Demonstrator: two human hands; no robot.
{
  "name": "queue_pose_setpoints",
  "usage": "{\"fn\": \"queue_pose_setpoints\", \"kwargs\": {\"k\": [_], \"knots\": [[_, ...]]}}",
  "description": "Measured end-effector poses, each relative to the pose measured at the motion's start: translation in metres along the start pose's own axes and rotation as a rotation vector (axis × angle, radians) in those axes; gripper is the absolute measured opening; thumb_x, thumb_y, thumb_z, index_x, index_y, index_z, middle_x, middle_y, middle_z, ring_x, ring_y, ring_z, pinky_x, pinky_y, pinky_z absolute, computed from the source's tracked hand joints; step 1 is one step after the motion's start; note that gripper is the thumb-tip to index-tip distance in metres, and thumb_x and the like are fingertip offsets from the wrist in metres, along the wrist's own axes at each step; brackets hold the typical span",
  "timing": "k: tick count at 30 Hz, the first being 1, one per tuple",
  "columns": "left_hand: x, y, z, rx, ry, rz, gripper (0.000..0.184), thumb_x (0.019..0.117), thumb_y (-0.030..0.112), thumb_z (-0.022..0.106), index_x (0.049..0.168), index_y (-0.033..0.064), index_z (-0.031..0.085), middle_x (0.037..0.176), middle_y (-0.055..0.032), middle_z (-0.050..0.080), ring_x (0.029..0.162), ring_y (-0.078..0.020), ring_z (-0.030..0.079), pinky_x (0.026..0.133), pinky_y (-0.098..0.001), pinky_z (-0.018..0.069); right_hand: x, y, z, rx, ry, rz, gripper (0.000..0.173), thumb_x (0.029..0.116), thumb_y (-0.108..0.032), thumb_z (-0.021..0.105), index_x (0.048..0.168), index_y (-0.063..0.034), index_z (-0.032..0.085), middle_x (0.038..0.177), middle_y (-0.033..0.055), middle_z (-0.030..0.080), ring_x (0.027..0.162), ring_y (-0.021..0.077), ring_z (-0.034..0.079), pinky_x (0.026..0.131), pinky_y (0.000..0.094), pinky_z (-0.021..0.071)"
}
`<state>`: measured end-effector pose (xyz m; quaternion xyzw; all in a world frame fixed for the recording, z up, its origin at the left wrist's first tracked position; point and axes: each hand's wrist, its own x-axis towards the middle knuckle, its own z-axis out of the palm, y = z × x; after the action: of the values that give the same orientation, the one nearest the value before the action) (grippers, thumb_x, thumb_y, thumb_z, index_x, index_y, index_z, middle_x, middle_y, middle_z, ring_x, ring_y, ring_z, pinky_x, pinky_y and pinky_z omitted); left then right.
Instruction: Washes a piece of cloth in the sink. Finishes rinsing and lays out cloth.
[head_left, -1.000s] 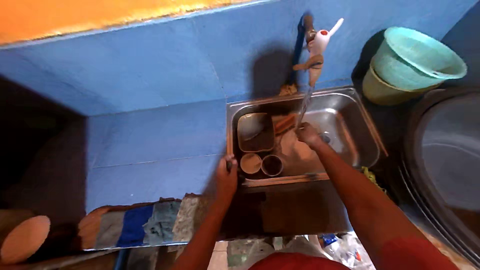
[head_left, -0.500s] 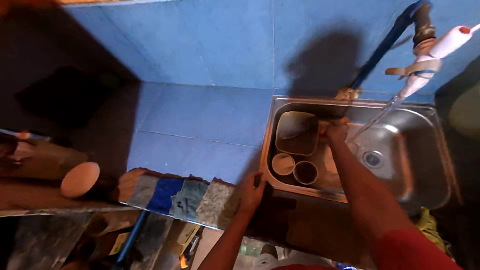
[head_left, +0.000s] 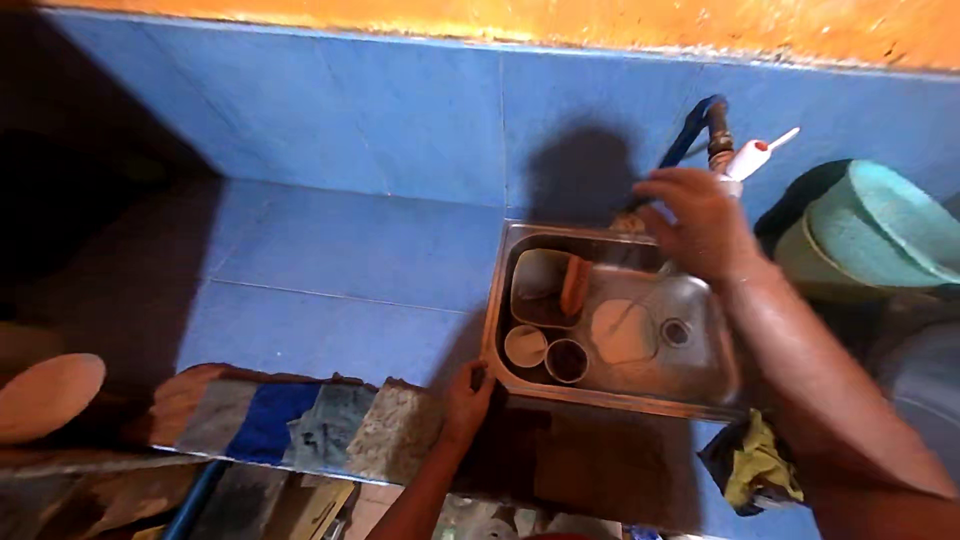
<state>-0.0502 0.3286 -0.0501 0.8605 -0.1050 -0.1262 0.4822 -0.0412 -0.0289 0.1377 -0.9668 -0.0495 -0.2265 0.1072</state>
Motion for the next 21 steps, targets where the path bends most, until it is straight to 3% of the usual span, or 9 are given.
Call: {"fn": "queue_pose_setpoints", "kwargs": {"k": [3,5,7,10,12,15,18,19,21], "knots": [[-0.003,0.000,-0.006,-0.038,-0.017,0.021,0.037,0.1043,0.019,0.056,0.132,-0.0050,0.059,0.119,-0.0226,0.068,0.107,-0.0278,0.068,0.096,-0.0443,0.0544,-0.001,0.045,-0.047,-0.149,0.055,0.019,0.049,0.1072,-0.034,0.047,0.142,-0.0005,0.055,0.135,0.0290,0.059,0.130,0.0495,0.053,0.111,0.0621,0.0402],[-0.004,0.001,-0.008,-0.048,-0.046,0.041,0.037,0.1060,0.017,0.052,0.134,-0.0064,0.058,0.125,-0.0243,0.066,0.113,-0.0290,0.066,0.101,-0.0441,0.0529,-0.003,0.076,-0.057,-0.218,-0.017,0.023,0.066,0.1064,-0.046,0.043,0.149,0.0042,0.043,0.139,0.0365,0.054,0.133,0.0592,0.046,0.112,0.0694,0.0347],[-0.004,0.004,-0.011,-0.004,-0.081,0.043,0.039,0.1077,0.019,0.048,0.136,-0.0059,0.057,0.128,-0.0249,0.064,0.119,-0.0307,0.064,0.105,-0.0445,0.0498,-0.003,0.084,-0.058,-0.255,-0.084,0.043,0.070,0.1061,-0.048,0.040,0.151,0.0062,0.038,0.136,0.0419,0.050,0.128,0.0642,0.047,0.106,0.0742,0.0371],[-0.002,0.024,-0.014,0.093,-0.156,0.050,0.040,0.1101,0.021,0.043,0.138,-0.0029,0.057,0.134,-0.0227,0.063,0.124,-0.0292,0.062,0.108,-0.0427,0.0477,0.007,0.068,-0.056,-0.438,-0.149,0.092,0.065,0.1099,-0.046,0.035,0.149,0.0049,0.038,0.110,0.0443,0.060,0.103,0.0688,0.058,0.080,0.0783,0.0457],[-0.001,0.043,-0.012,0.081,-0.157,0.117,0.039,0.1096,0.021,0.043,0.135,-0.0039,0.059,0.131,-0.0232,0.063,0.122,-0.0283,0.063,0.107,-0.0411,0.0486,0.013,0.042,-0.056,-0.505,-0.227,0.272,0.061,0.1108,-0.043,0.039,0.150,0.0040,0.035,0.103,0.0457,0.061,0.097,0.0697,0.059,0.076,0.0789,0.0444],[-0.002,0.067,0.001,0.002,-0.041,0.287,0.033,0.1040,0.018,0.052,0.124,-0.0041,0.067,0.119,-0.0205,0.069,0.112,-0.0238,0.067,0.099,-0.0367,0.0523,0.016,0.013,-0.054,-0.507,-0.283,0.505,0.057,0.1117,-0.041,0.036,0.147,0.0039,0.035,0.101,0.0466,0.060,0.098,0.0691,0.060,0.077,0.0800,0.0426],[-0.003,0.093,0.012,-0.025,0.006,0.452,0.031,0.1036,0.016,0.054,0.123,-0.0028,0.071,0.120,-0.0213,0.071,0.113,-0.0269,0.068,0.100,-0.0387,0.0533,0.005,0.003,-0.053,-0.421,-0.180,0.466,0.055,0.1112,-0.032,0.043,0.151,0.0053,0.033,0.116,0.0494,0.054,0.109,0.0715,0.053,0.082,0.0821,0.0393],[-0.003,0.101,0.014,-0.033,0.001,0.507,0.033,0.1046,0.015,0.053,0.126,-0.0036,0.069,0.123,-0.0231,0.069,0.115,-0.0291,0.067,0.102,-0.0400,0.0528,-0.005,-0.001,-0.051,-0.342,-0.130,0.414,0.061,0.1090,-0.026,0.049,0.157,0.0040,0.028,0.131,0.0515,0.045,0.120,0.0733,0.044,0.088,0.0843,0.0352],[-0.004,0.115,0.013,-0.029,-0.039,0.573,0.038,0.1064,0.016,0.051,0.138,-0.0037,0.062,0.139,-0.0247,0.061,0.130,-0.0315,0.060,0.111,-0.0419,0.0468,-0.030,-0.016,-0.036,-0.109,-0.037,0.305,0.065,0.1026,-0.021,0.061,0.156,0.0029,0.034,0.153,0.0442,0.028,0.138,0.0663,0.031,0.103,0.0813,0.0312]]}}
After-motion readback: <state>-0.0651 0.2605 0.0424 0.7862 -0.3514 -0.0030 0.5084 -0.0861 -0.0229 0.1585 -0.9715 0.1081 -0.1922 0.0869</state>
